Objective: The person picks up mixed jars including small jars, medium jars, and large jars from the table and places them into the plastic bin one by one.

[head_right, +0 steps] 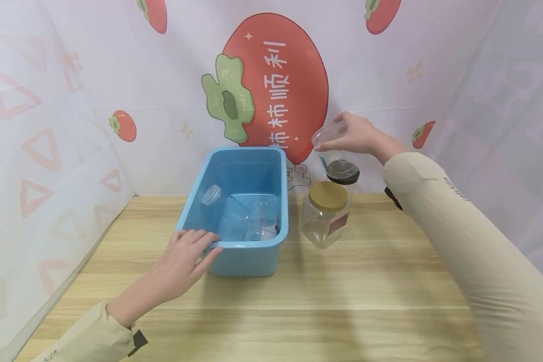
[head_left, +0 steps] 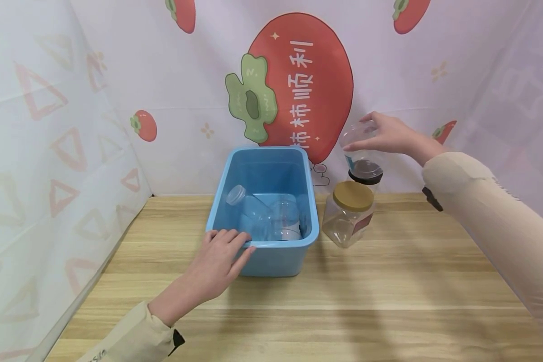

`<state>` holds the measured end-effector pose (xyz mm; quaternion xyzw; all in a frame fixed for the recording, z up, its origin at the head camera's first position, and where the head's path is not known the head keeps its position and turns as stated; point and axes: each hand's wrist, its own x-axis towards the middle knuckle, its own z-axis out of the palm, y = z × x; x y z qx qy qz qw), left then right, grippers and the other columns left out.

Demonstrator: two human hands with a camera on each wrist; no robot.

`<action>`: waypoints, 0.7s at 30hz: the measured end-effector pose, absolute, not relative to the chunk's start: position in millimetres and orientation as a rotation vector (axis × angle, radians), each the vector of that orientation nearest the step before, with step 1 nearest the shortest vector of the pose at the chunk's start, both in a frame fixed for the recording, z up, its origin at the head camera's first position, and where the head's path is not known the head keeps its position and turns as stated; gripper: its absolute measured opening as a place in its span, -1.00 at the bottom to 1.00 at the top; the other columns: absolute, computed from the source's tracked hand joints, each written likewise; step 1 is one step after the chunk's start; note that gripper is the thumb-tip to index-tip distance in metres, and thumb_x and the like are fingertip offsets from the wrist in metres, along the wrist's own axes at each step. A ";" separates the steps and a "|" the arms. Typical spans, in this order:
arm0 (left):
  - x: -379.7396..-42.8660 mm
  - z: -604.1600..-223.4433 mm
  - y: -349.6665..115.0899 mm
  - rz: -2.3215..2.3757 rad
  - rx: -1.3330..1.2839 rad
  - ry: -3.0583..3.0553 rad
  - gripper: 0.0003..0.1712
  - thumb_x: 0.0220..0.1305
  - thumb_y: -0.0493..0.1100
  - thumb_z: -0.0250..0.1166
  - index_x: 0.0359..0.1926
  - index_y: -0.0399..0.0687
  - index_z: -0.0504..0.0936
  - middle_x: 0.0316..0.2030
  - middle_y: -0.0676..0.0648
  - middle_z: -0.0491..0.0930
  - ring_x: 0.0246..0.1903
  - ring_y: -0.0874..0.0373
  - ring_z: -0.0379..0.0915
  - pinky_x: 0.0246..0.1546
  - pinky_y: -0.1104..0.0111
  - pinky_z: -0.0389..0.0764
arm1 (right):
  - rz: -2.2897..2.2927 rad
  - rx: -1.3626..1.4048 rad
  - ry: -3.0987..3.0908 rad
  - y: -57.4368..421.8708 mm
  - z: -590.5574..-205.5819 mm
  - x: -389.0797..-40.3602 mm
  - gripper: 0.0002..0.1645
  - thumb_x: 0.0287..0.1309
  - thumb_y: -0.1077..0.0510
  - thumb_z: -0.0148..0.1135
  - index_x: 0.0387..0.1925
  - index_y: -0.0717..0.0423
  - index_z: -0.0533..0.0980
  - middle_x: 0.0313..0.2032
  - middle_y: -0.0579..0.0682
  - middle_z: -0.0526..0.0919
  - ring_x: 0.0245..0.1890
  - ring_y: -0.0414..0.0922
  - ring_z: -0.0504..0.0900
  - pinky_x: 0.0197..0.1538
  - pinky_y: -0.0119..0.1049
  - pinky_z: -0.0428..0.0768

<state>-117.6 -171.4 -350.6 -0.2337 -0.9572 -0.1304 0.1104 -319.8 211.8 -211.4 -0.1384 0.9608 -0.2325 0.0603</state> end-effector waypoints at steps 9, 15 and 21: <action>-117.9 -352.0 -171.4 -0.387 -0.684 -2.808 -0.73 0.57 -0.02 0.24 0.08 -0.07 0.67 -0.12 -0.02 0.70 -0.04 0.01 0.58 0.11 -0.10 0.44 | -0.726 -0.455 2.910 203.8 -210.5 -319.5 0.21 0.26 -0.30 0.39 0.59 0.29 0.04 0.43 0.46 0.31 0.37 0.39 0.35 0.31 0.35 0.47; -118.3 -352.2 -171.2 -0.392 -0.686 -2.807 -0.72 0.58 -0.02 0.24 0.10 -0.08 0.67 -0.12 -0.02 0.71 -0.04 0.00 0.59 0.12 -0.11 0.44 | -0.747 -0.470 2.903 197.2 -208.8 -318.5 0.18 0.26 -0.27 0.40 0.59 0.27 0.05 0.43 0.44 0.31 0.36 0.39 0.34 0.28 0.34 0.50; -118.8 -352.5 -171.1 -0.389 -0.689 -2.799 -0.72 0.58 -0.02 0.24 0.10 -0.08 0.67 -0.12 -0.01 0.71 -0.05 0.00 0.59 0.12 -0.11 0.45 | -0.752 -0.484 2.901 191.9 -207.4 -319.0 0.17 0.26 -0.28 0.38 0.58 0.26 0.06 0.43 0.42 0.31 0.38 0.38 0.32 0.28 0.34 0.51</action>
